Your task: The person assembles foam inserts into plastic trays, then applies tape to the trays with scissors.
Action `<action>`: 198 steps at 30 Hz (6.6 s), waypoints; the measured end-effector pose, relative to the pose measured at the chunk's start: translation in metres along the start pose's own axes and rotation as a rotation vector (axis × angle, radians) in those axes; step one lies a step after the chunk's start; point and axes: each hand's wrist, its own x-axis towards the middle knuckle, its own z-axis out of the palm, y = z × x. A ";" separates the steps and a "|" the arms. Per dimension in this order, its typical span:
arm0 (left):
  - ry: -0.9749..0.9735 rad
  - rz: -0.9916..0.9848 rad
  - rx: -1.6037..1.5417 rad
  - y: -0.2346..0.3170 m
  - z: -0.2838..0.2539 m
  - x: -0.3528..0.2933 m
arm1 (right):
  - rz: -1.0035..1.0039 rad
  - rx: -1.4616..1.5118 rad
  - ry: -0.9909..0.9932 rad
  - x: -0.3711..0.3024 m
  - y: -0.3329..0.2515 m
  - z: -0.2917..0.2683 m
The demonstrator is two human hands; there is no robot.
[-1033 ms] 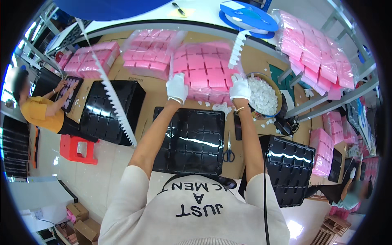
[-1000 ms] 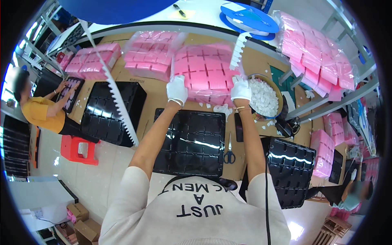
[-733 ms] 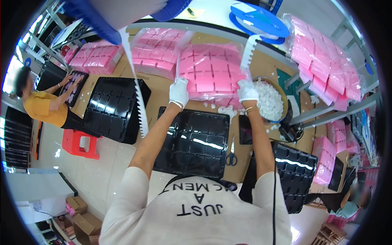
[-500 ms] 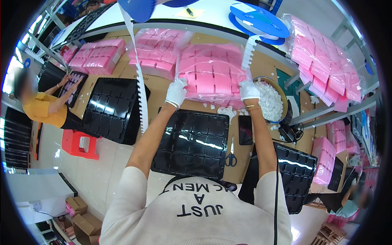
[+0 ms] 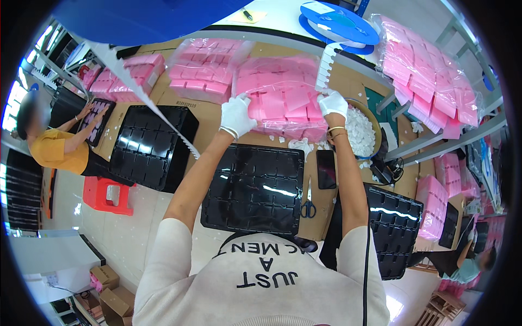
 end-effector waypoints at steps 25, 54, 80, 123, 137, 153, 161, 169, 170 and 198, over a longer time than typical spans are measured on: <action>0.353 0.126 0.027 -0.044 -0.013 -0.104 | -0.008 0.160 -0.102 -0.174 -0.013 -0.016; -0.155 0.009 -0.013 -0.010 -0.021 -0.330 | -0.150 -0.075 -0.342 -0.363 0.022 0.005; -0.122 -0.309 0.134 0.017 0.105 -0.207 | -0.191 -0.224 -0.293 -0.287 -0.003 0.149; -0.401 -0.018 -0.030 0.034 -0.025 -0.359 | -0.615 -0.051 -0.575 -0.406 0.064 -0.012; 0.324 -0.142 -0.470 -0.031 -0.162 -0.294 | -0.562 0.361 0.182 -0.302 -0.131 -0.097; 1.230 -0.993 -1.242 -0.218 -0.121 -0.410 | -0.282 0.503 -0.211 -0.268 -0.112 0.034; 1.000 -1.585 -0.793 -0.228 -0.059 -0.323 | -0.237 0.498 -0.309 -0.292 -0.126 0.044; 0.684 -1.517 0.008 -0.197 -0.063 -0.302 | -0.133 0.462 -0.347 -0.318 -0.090 0.053; 0.715 -1.462 -0.002 -0.195 -0.060 -0.302 | -0.158 0.472 -0.350 -0.319 -0.089 0.055; 0.401 -0.821 -0.445 -0.055 -0.041 -0.333 | -0.381 0.665 -0.752 -0.302 -0.170 0.141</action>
